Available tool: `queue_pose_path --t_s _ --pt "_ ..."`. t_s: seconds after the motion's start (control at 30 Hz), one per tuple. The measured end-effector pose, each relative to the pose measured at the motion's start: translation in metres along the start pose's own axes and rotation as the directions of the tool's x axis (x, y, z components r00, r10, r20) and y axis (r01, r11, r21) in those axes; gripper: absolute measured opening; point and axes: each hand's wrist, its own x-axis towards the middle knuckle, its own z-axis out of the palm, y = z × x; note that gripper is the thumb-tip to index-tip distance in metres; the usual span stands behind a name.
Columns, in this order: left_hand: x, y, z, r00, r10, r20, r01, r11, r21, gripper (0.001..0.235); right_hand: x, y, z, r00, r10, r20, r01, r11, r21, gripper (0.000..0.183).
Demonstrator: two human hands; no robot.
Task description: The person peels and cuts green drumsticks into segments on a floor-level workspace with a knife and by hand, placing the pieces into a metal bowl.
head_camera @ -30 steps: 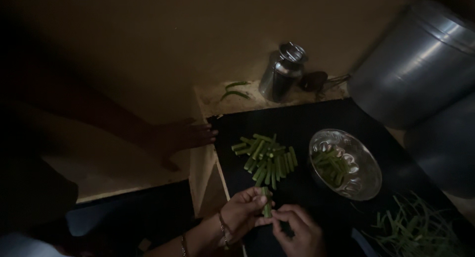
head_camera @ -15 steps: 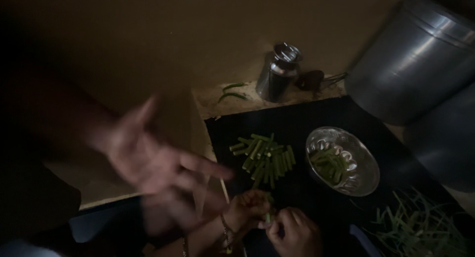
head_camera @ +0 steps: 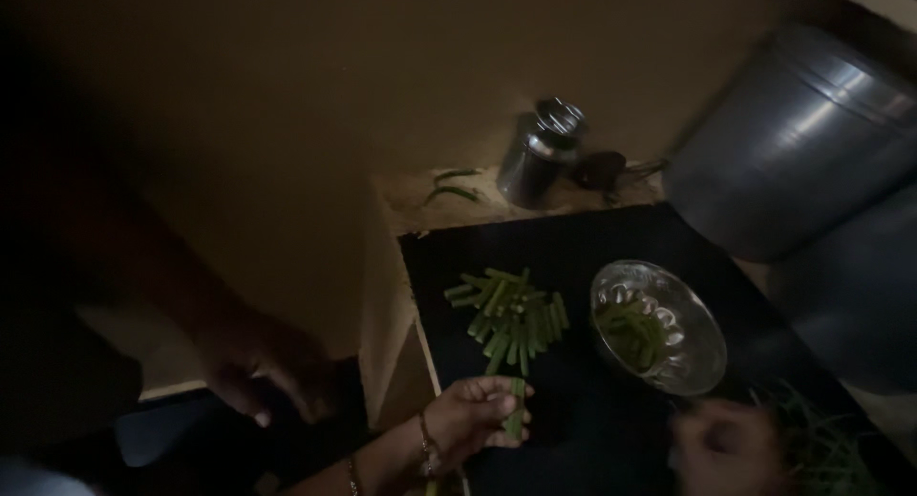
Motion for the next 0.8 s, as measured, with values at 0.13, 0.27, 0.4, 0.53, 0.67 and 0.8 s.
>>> queue_pose_path --t_s 0.13,0.27,0.4,0.53,0.67,0.8 --pt "0.008 -0.005 -0.004 1.000 -0.005 -0.003 0.005 1.000 -0.024 0.028 0.022 0.053 -0.025 0.981 0.192 0.000 -0.187 0.952 -0.242 0.017" --pt "0.015 -0.011 -0.014 0.997 -0.071 -0.037 0.065 0.987 -0.147 0.025 0.021 0.030 -0.025 0.984 0.181 0.000 -0.172 0.935 -0.310 0.017" --pt "-0.001 -0.006 -0.007 0.999 0.050 0.006 -0.049 0.997 -0.065 0.023 0.027 0.024 -0.048 1.000 0.001 -0.008 -0.002 0.974 -0.228 0.019" --pt "0.004 0.002 0.000 0.962 -0.099 -0.255 0.076 0.992 -0.100 0.020 -0.041 -0.049 0.009 0.958 -0.194 0.212 0.146 0.965 0.220 0.023" --pt "0.011 -0.006 -0.004 0.966 -0.087 -0.245 0.076 0.996 -0.057 0.017 -0.071 -0.103 0.014 0.718 -0.387 0.578 0.290 0.922 0.257 0.025" --pt "0.010 -0.010 -0.011 0.994 0.106 0.006 -0.104 0.979 -0.177 0.009 -0.081 -0.111 0.024 0.697 -0.470 0.542 0.355 0.883 0.308 0.025"
